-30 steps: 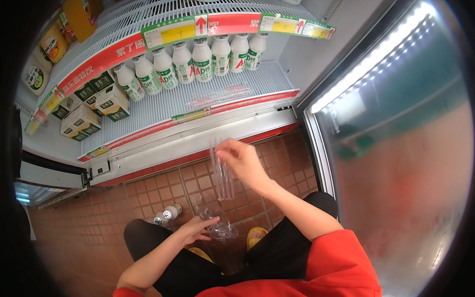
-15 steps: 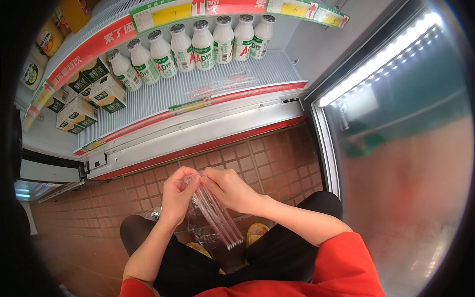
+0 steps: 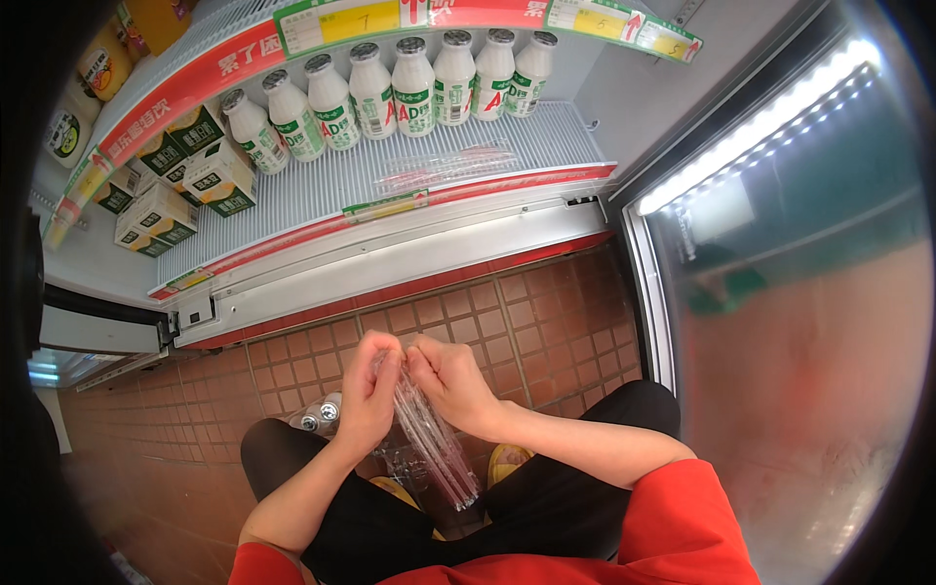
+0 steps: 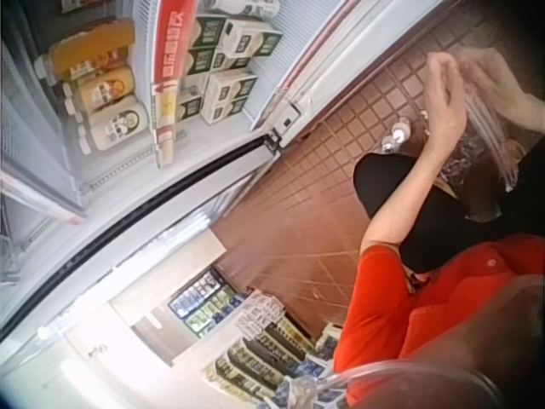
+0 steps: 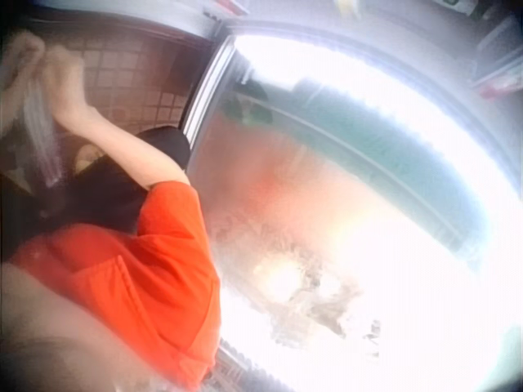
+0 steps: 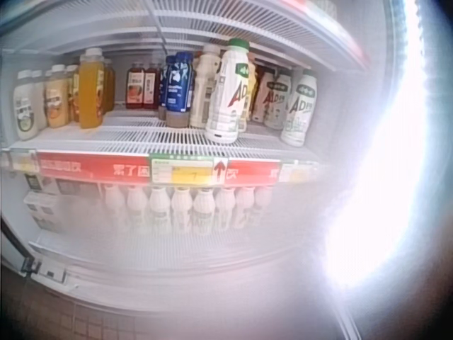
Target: The person crouches in front of an open refrigerator and places multiple white bottles into a clear plastic bag, then arranges them on the shelf. The person then walks to a nearby shelf, picks up several cartons, and places them into the refrigerator.
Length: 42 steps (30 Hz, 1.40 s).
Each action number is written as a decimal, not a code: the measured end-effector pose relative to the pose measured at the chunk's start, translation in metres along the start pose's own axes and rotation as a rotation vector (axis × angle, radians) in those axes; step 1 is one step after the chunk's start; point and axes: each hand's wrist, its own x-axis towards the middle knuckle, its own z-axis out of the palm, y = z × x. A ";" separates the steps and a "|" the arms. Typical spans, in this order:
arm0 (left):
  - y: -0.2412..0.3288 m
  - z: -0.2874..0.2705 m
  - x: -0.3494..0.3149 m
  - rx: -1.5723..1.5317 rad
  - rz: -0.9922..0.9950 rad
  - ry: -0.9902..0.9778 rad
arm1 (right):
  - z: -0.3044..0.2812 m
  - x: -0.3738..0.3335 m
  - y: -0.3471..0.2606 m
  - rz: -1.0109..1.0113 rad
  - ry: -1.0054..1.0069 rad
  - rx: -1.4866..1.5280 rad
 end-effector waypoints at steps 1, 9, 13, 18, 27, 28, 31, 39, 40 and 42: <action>-0.001 -0.001 0.000 -0.008 0.007 -0.002 | -0.001 0.001 -0.002 0.008 -0.018 -0.008; 0.010 0.001 0.011 -0.341 -0.159 0.170 | 0.000 0.006 -0.005 0.034 -0.030 -0.102; -0.002 0.008 -0.002 -0.206 -0.061 0.089 | 0.000 0.006 0.001 -0.015 0.036 -0.167; -0.010 0.011 -0.007 -0.139 -0.035 0.136 | 0.006 0.000 0.003 -0.042 0.094 -0.143; -0.001 0.011 -0.005 -0.111 0.004 0.175 | 0.005 -0.001 0.004 0.052 0.017 -0.045; -0.001 0.009 -0.003 -0.101 0.009 0.201 | 0.005 0.000 0.003 0.063 0.003 -0.046; -0.008 0.009 0.000 -0.123 -0.003 0.271 | 0.006 0.001 -0.003 0.093 -0.030 -0.071; -0.010 0.020 -0.009 -0.116 -0.040 0.240 | 0.008 -0.001 0.009 0.027 0.049 -0.168; -0.012 0.020 -0.010 -0.085 -0.037 0.240 | 0.010 -0.003 0.011 0.021 0.070 -0.164; -0.013 0.019 -0.012 -0.022 -0.032 0.239 | 0.012 -0.006 0.013 0.008 0.110 -0.157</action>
